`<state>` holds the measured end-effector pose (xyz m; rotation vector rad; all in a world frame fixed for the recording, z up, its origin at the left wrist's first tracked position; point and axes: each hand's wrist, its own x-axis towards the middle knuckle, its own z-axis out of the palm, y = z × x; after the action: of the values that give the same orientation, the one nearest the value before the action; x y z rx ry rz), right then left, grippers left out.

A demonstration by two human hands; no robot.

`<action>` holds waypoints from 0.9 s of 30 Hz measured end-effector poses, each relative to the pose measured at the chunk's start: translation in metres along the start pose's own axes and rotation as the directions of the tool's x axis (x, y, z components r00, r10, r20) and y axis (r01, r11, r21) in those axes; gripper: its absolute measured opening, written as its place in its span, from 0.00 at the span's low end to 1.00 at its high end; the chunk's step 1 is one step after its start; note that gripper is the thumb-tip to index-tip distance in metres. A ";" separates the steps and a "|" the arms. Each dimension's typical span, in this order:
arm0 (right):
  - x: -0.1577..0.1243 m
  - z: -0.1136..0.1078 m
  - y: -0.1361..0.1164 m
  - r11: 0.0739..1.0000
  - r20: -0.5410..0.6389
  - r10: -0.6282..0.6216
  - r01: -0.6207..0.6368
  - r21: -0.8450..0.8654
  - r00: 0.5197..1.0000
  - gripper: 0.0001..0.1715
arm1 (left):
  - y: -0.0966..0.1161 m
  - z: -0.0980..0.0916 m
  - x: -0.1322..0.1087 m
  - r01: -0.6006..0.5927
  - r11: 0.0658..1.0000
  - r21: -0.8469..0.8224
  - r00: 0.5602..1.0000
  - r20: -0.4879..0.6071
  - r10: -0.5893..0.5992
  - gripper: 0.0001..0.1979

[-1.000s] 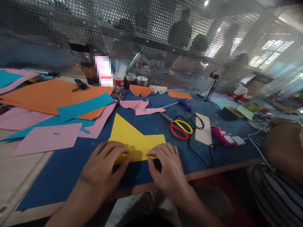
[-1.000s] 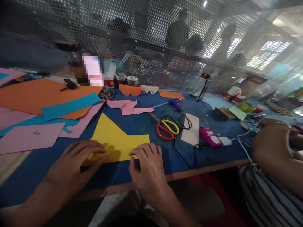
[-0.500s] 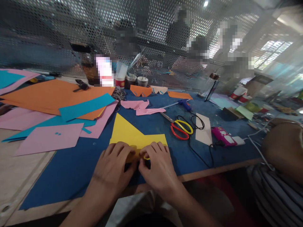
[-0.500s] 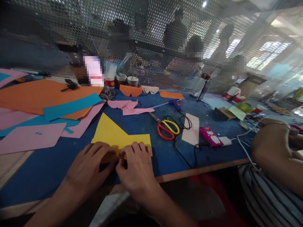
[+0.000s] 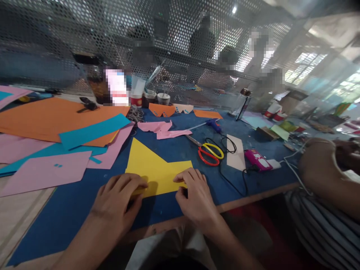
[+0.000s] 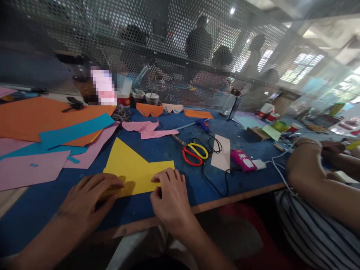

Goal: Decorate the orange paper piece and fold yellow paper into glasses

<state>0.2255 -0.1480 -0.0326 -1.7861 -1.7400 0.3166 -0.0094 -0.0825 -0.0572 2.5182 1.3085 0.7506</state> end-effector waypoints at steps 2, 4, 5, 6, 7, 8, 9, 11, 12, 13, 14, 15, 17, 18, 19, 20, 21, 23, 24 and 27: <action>-0.001 -0.003 0.004 1.000 -0.016 0.013 -0.014 -0.017 1.000 0.21 | -0.009 0.000 -0.003 -0.028 0.999 -0.046 0.999 -0.019 0.027 0.11; -0.002 -0.006 0.008 0.999 -0.028 0.023 -0.024 -0.023 0.999 0.22 | -0.017 -0.002 -0.006 -0.051 0.993 -0.103 0.999 -0.012 0.050 0.11; -0.003 -0.007 0.010 0.999 -0.030 0.026 -0.026 -0.020 0.999 0.22 | -0.021 -0.003 -0.007 -0.067 0.989 -0.134 0.998 -0.001 0.068 0.11; -0.004 -0.007 0.012 1.000 -0.034 0.026 -0.026 -0.015 0.999 0.23 | -0.024 -0.004 -0.007 -0.084 0.983 -0.164 0.996 0.016 0.087 0.11; -0.005 -0.008 0.013 1.000 -0.039 0.023 -0.023 -0.009 0.999 0.23 | -0.027 -0.005 -0.007 -0.096 0.977 -0.191 0.994 0.031 0.103 0.11; -0.005 -0.008 0.014 1.000 -0.044 0.019 -0.019 -0.002 0.999 0.24 | -0.029 -0.006 -0.008 -0.102 0.972 -0.214 0.993 0.041 0.113 0.11; -0.006 -0.009 0.015 1.000 -0.050 0.015 -0.015 0.006 0.999 0.25 | -0.031 -0.007 -0.007 -0.102 0.967 -0.233 0.992 0.046 0.116 0.12; -0.007 -0.009 0.017 1.000 -0.059 0.008 -0.007 0.026 0.998 0.26 | -0.033 -0.007 -0.006 -0.092 0.961 -0.261 0.993 0.044 0.106 0.12; -0.007 -0.010 0.017 0.999 -0.059 0.005 -0.003 0.035 0.998 0.26 | -0.033 -0.008 -0.006 -0.086 0.959 -0.271 0.994 0.039 0.101 0.13; -0.007 -0.010 0.018 0.999 -0.057 0.003 0.000 0.043 0.998 0.27 | -0.034 -0.008 -0.005 -0.088 0.956 -0.278 0.994 0.037 0.102 0.13; -0.008 -0.011 0.019 0.999 -0.053 0.000 0.003 0.052 0.999 0.27 | -0.035 -0.008 -0.004 -0.094 0.954 -0.283 0.993 0.039 0.110 0.13; -0.008 -0.012 0.020 0.998 -0.050 -0.002 0.006 0.063 0.999 0.27 | -0.036 -0.008 -0.003 -0.106 0.953 -0.285 0.991 0.045 0.123 0.13; -0.008 -0.013 0.022 0.996 -0.045 -0.011 0.015 0.084 0.999 0.28 | -0.038 -0.009 -0.002 -0.127 0.949 -0.288 0.987 0.063 0.151 0.14; -0.008 -0.013 0.023 0.995 -0.045 -0.017 0.022 0.092 0.999 0.29 | -0.038 -0.010 -0.002 -0.132 0.949 -0.288 0.985 0.072 0.159 0.15; -0.008 -0.013 0.024 0.995 -0.048 -0.024 0.029 0.097 0.999 0.29 | -0.038 -0.011 -0.001 -0.131 0.950 -0.285 0.984 0.079 0.160 0.16; -0.008 -0.012 0.025 0.995 -0.052 -0.031 0.036 0.097 0.998 0.29 | -0.037 -0.012 -0.001 -0.126 0.952 -0.278 0.985 0.083 0.154 0.17; -0.008 -0.011 0.027 0.995 -0.057 -0.038 0.043 0.095 0.998 0.29 | -0.037 -0.013 -0.001 -0.120 0.955 -0.270 0.985 0.085 0.148 0.17; -0.008 -0.009 0.029 0.995 -0.070 -0.045 0.051 0.085 0.997 0.28 | -0.034 -0.015 0.000 -0.118 0.959 -0.256 0.985 0.088 0.145 0.18; -0.008 -0.008 0.029 0.996 -0.076 -0.046 0.052 0.077 0.996 0.28 | -0.033 -0.015 0.000 -0.117 0.961 -0.251 0.986 0.088 0.143 0.18; -0.007 -0.006 0.030 0.998 -0.089 -0.038 0.043 0.046 0.995 0.28 | -0.032 -0.016 0.001 -0.107 0.964 -0.245 0.989 0.073 0.128 0.20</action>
<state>0.2525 -0.1543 -0.0469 -1.7031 -1.6911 0.2567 -0.0398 -0.0641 -0.0559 2.4189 0.9818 0.7614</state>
